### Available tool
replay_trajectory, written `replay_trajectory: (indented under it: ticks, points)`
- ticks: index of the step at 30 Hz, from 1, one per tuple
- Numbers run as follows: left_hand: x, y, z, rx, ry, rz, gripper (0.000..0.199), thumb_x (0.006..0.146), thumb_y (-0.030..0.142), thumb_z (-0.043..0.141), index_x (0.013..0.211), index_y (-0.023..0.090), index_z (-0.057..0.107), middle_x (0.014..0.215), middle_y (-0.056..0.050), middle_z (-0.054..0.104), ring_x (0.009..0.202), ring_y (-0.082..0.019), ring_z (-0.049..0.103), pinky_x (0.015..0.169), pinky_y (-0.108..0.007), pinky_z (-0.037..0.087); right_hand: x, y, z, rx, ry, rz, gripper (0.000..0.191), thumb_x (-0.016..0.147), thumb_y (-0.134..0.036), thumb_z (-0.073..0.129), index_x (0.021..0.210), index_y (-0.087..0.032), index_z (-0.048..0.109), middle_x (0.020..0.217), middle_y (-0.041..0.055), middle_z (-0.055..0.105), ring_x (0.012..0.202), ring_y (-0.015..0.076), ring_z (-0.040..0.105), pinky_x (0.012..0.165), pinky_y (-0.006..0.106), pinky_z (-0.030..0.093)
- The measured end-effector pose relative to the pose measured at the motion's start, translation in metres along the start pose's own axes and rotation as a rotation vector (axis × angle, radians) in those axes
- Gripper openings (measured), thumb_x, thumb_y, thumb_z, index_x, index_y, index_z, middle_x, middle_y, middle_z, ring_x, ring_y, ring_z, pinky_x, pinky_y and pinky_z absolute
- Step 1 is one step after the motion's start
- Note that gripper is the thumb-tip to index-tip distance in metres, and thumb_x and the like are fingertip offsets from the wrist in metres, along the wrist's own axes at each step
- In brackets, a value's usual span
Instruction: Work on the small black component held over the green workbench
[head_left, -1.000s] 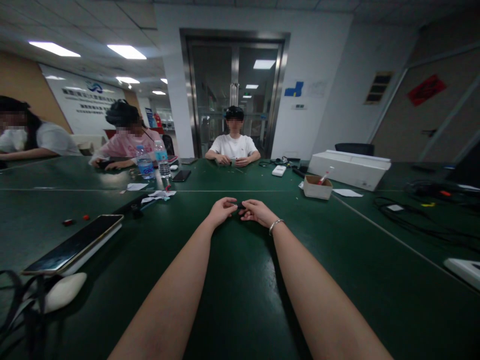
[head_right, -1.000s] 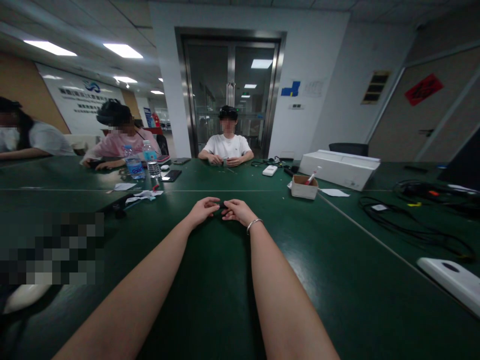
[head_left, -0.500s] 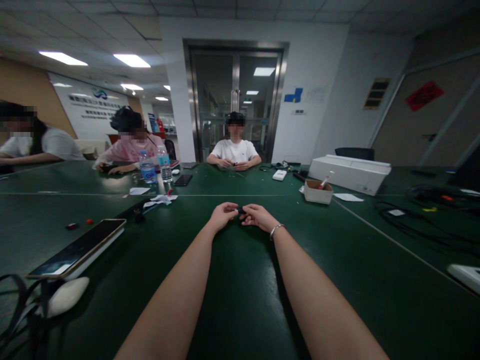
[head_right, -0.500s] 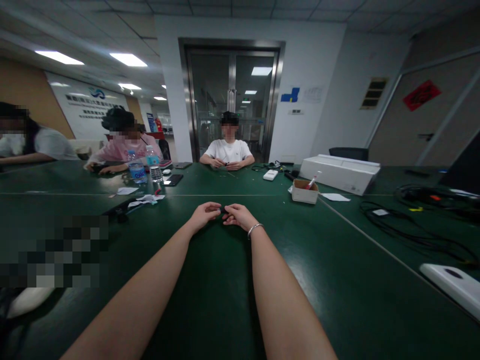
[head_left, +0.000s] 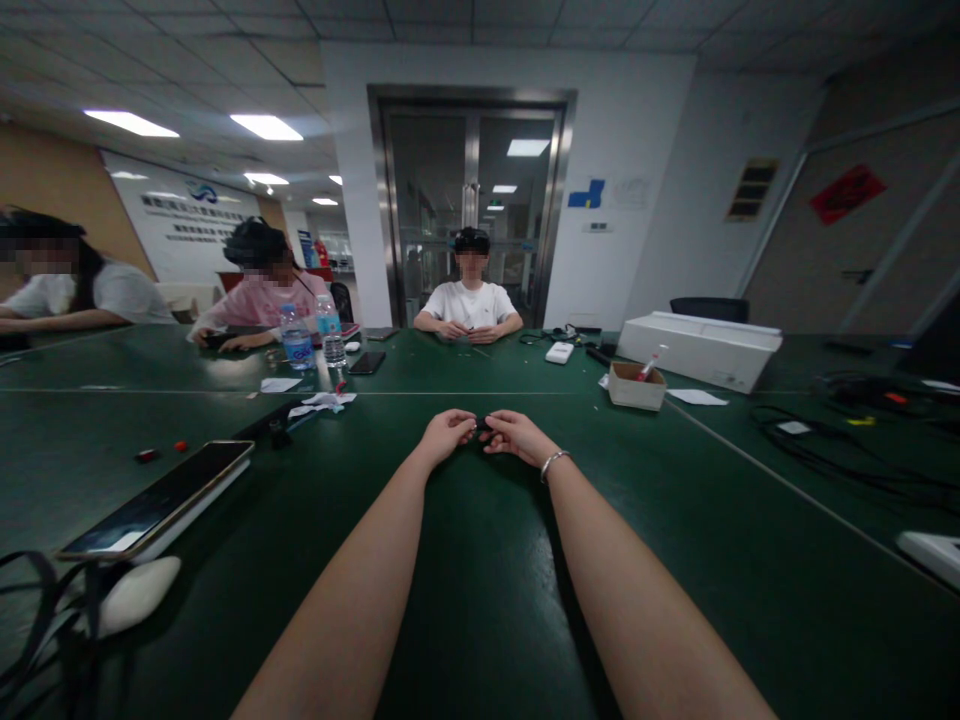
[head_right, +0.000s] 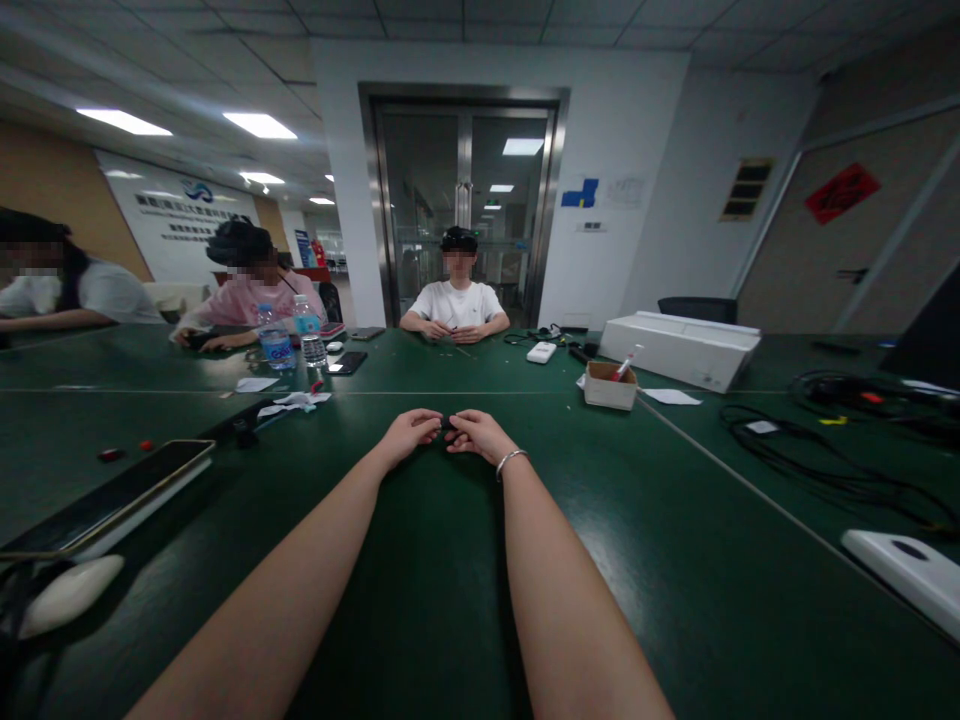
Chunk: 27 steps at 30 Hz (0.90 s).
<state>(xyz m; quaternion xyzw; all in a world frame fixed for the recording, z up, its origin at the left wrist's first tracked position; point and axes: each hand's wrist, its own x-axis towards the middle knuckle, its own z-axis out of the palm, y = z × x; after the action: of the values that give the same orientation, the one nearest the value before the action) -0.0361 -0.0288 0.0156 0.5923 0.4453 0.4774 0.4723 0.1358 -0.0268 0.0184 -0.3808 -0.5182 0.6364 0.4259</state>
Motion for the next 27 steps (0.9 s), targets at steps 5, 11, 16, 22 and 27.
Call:
replay_trajectory:
  ticks: [5, 11, 16, 22, 27]
  points:
    - [0.0020, -0.0016, 0.0011, 0.036, -0.011, -0.024, 0.020, 0.083, 0.026, 0.057, 0.094, 0.010, 0.063, 0.066, -0.002, 0.061, 0.055, -0.008, 0.053, 0.054, -0.020, 0.043, -0.0017, -0.0009, 0.0013, -0.004, 0.002, -0.006, 0.007, 0.088, -0.015, 0.058, 0.093, -0.012, 0.055, 0.065, 0.0037, 0.067, 0.045, 0.0063, 0.058, 0.063, 0.028, 0.061]
    - [0.0074, -0.0078, 0.0023, 0.052, 0.006, -0.059, 0.023, 0.088, 0.022, 0.043, 0.096, 0.012, 0.062, 0.071, -0.004, 0.061, 0.055, -0.008, 0.055, 0.052, -0.020, 0.043, -0.0017, -0.0013, 0.0017, 0.009, -0.001, -0.007, 0.009, 0.088, -0.018, 0.059, 0.093, -0.012, 0.054, 0.065, 0.0040, 0.067, 0.045, 0.0061, 0.057, 0.062, 0.028, 0.061]
    - [0.0044, -0.0060, 0.0020, 0.055, 0.019, -0.019, 0.023, 0.078, 0.020, 0.057, 0.100, 0.016, 0.062, 0.092, -0.006, 0.063, 0.073, -0.012, 0.059, 0.057, -0.020, 0.046, -0.0028, -0.0020, 0.0018, 0.010, -0.006, -0.007, 0.009, 0.088, -0.019, 0.060, 0.092, -0.012, 0.056, 0.065, 0.0032, 0.066, 0.045, 0.0060, 0.057, 0.062, 0.027, 0.061]
    - [0.0025, -0.0048, 0.0007, 0.093, -0.003, 0.021, 0.025, 0.077, 0.018, 0.058, 0.102, 0.014, 0.062, 0.082, -0.005, 0.061, 0.068, -0.010, 0.057, 0.058, -0.021, 0.045, -0.0035, -0.0034, 0.0027, -0.001, -0.010, -0.001, 0.007, 0.089, -0.018, 0.058, 0.091, -0.012, 0.056, 0.065, 0.0037, 0.067, 0.046, 0.0061, 0.058, 0.063, 0.027, 0.061]
    - [0.0032, -0.0067, 0.0023, 0.090, -0.010, -0.004, 0.025, 0.085, 0.031, 0.051, 0.097, 0.012, 0.062, 0.071, -0.003, 0.059, 0.059, -0.010, 0.054, 0.056, -0.021, 0.044, -0.0019, -0.0026, 0.0029, -0.003, 0.001, -0.004, 0.005, 0.090, -0.016, 0.056, 0.091, -0.012, 0.056, 0.066, 0.0042, 0.067, 0.045, 0.0057, 0.056, 0.062, 0.028, 0.061]
